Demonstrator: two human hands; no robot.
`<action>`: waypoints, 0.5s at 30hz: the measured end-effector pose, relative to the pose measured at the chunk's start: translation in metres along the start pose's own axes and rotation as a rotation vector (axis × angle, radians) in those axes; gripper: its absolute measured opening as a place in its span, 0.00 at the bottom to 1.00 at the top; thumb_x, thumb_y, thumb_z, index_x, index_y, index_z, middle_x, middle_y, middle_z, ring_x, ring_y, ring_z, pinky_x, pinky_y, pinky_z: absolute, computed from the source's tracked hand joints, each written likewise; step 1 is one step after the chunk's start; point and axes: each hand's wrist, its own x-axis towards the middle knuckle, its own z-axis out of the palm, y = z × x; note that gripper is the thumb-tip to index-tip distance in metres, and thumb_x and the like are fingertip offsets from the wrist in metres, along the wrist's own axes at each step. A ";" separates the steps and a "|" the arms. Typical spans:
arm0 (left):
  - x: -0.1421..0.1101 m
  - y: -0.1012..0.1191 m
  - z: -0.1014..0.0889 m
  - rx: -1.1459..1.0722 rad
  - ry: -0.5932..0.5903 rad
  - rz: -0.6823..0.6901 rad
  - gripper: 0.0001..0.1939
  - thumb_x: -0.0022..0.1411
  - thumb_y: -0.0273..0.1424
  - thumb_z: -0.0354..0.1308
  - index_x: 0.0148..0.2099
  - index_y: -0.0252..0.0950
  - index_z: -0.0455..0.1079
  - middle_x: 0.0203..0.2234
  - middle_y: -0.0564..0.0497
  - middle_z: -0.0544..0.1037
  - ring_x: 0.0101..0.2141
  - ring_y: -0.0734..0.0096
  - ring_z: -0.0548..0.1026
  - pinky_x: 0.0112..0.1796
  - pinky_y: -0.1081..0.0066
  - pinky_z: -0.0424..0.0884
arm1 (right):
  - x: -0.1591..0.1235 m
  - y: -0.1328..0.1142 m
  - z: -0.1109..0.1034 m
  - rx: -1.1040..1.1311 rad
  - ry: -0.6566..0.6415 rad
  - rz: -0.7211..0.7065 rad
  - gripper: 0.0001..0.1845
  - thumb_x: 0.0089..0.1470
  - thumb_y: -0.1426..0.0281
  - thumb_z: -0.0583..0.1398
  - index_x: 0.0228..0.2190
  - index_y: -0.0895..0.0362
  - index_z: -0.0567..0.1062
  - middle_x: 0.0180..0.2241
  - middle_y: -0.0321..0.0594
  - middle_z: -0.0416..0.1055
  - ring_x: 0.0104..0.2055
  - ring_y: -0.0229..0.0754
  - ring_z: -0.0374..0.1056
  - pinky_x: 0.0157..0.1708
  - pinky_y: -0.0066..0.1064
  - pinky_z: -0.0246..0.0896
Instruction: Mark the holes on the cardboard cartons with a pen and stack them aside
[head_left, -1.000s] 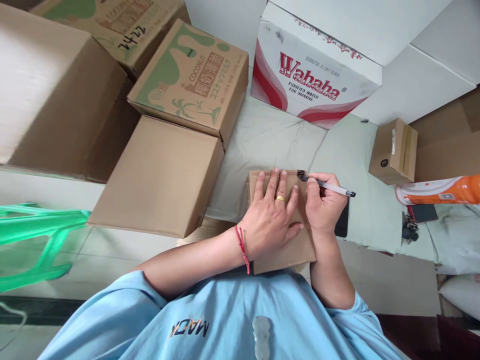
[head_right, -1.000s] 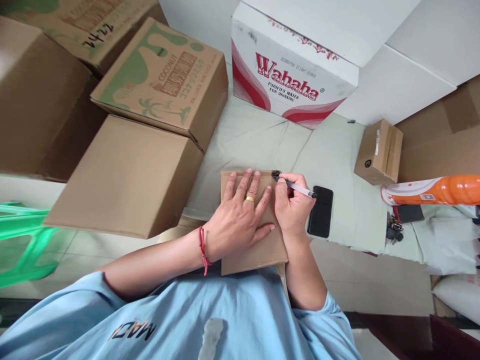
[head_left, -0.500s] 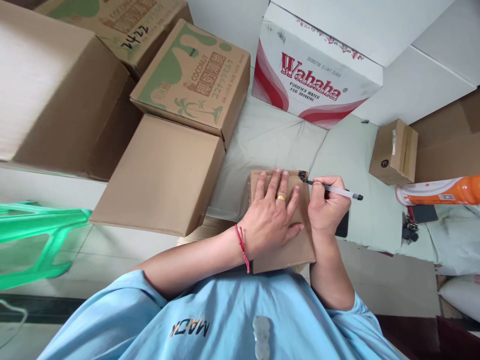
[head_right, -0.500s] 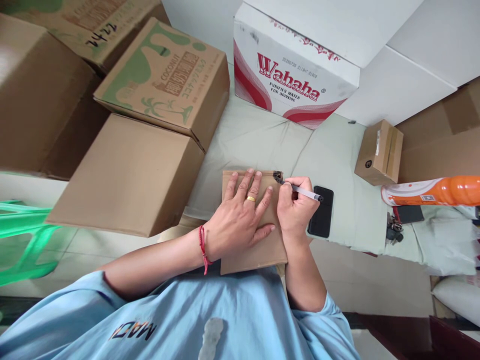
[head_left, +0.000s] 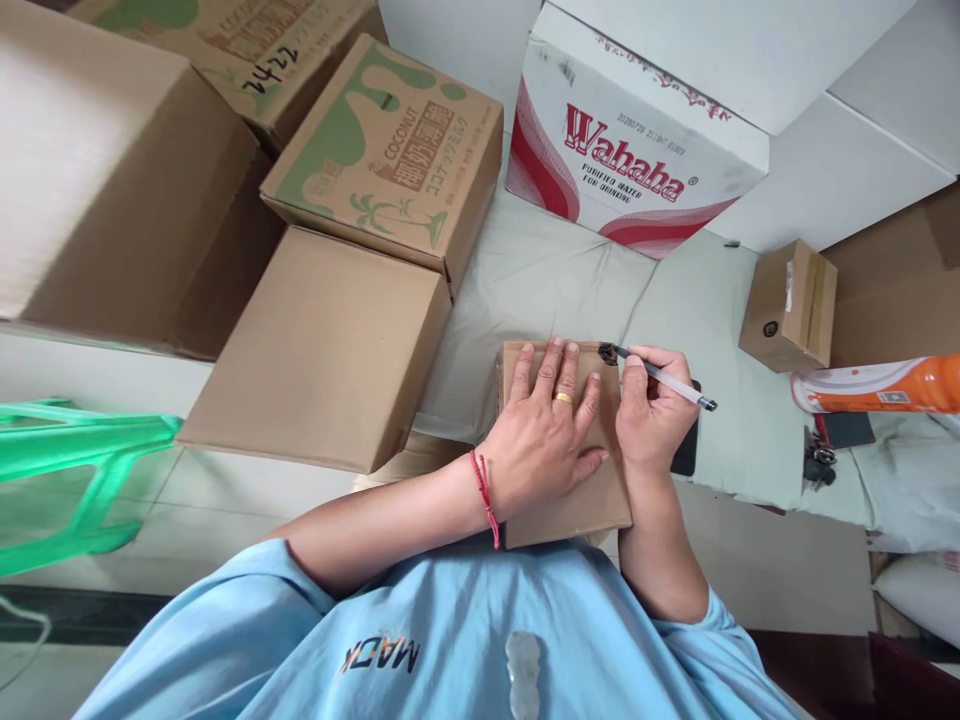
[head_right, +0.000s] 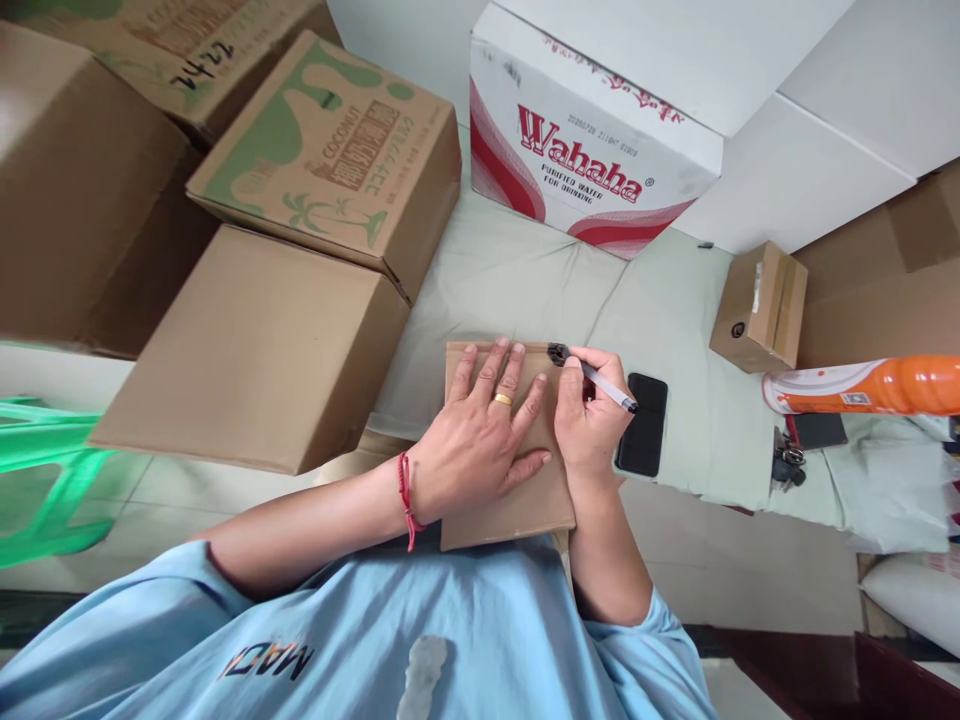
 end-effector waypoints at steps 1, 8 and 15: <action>0.000 0.000 0.000 0.000 -0.002 -0.001 0.45 0.75 0.53 0.60 0.78 0.22 0.59 0.77 0.13 0.53 0.78 0.20 0.50 0.72 0.23 0.49 | 0.000 0.000 0.000 0.004 -0.011 -0.004 0.10 0.69 0.60 0.62 0.41 0.53 0.79 0.31 0.35 0.78 0.31 0.41 0.76 0.36 0.34 0.72; -0.001 0.000 0.000 0.003 0.009 -0.009 0.45 0.75 0.53 0.60 0.78 0.25 0.60 0.77 0.17 0.55 0.79 0.23 0.51 0.73 0.23 0.49 | 0.003 -0.002 -0.001 -0.088 0.030 -0.021 0.09 0.68 0.62 0.61 0.40 0.53 0.79 0.32 0.36 0.79 0.30 0.39 0.73 0.33 0.33 0.69; 0.000 0.000 -0.001 -0.005 -0.002 -0.008 0.44 0.75 0.52 0.60 0.78 0.23 0.60 0.77 0.14 0.53 0.79 0.20 0.50 0.72 0.23 0.49 | 0.003 -0.001 0.000 -0.093 0.038 -0.011 0.09 0.67 0.63 0.62 0.39 0.53 0.79 0.32 0.36 0.79 0.30 0.40 0.73 0.33 0.33 0.69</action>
